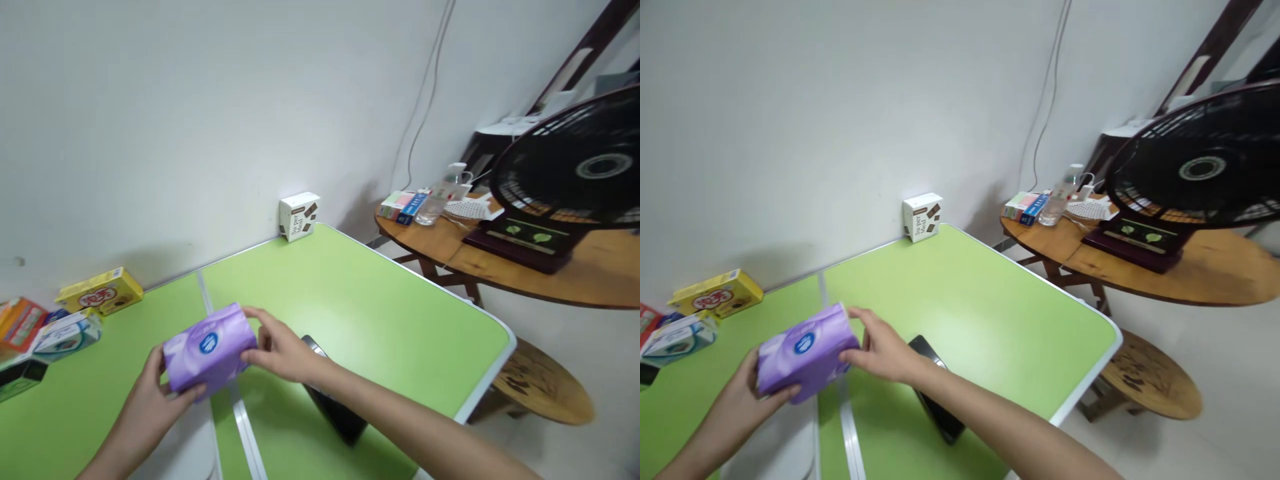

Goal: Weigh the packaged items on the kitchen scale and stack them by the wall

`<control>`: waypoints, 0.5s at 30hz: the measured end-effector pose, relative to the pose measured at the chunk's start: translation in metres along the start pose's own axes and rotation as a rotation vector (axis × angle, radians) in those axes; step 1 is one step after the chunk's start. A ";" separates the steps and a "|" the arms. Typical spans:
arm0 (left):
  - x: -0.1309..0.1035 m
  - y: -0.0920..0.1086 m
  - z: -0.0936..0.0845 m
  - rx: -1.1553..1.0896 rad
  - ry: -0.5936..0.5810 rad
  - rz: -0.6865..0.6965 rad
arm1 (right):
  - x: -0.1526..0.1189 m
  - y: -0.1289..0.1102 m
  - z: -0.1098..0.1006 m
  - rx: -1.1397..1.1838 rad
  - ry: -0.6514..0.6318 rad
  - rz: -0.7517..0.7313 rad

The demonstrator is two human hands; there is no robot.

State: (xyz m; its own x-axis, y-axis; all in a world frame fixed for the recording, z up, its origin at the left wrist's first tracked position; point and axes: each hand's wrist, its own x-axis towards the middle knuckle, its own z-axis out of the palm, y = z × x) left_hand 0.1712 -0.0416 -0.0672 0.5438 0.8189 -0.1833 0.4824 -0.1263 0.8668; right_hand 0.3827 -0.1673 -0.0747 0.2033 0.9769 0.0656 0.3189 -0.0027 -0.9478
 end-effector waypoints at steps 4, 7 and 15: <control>0.048 0.068 0.085 0.030 -0.063 0.091 | -0.007 0.038 -0.066 0.052 0.287 0.026; 0.101 0.101 0.153 0.064 -0.097 0.262 | 0.004 0.074 -0.119 0.183 0.486 0.068; 0.232 0.155 0.298 0.064 0.047 0.490 | 0.089 0.168 -0.247 0.234 0.860 0.157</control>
State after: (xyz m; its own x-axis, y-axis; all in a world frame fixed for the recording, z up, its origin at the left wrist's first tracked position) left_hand 0.5765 -0.0376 -0.1138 0.6864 0.6789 0.2606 0.2197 -0.5352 0.8156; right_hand 0.6837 -0.1332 -0.1512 0.8799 0.4723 0.0519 0.0518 0.0132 -0.9986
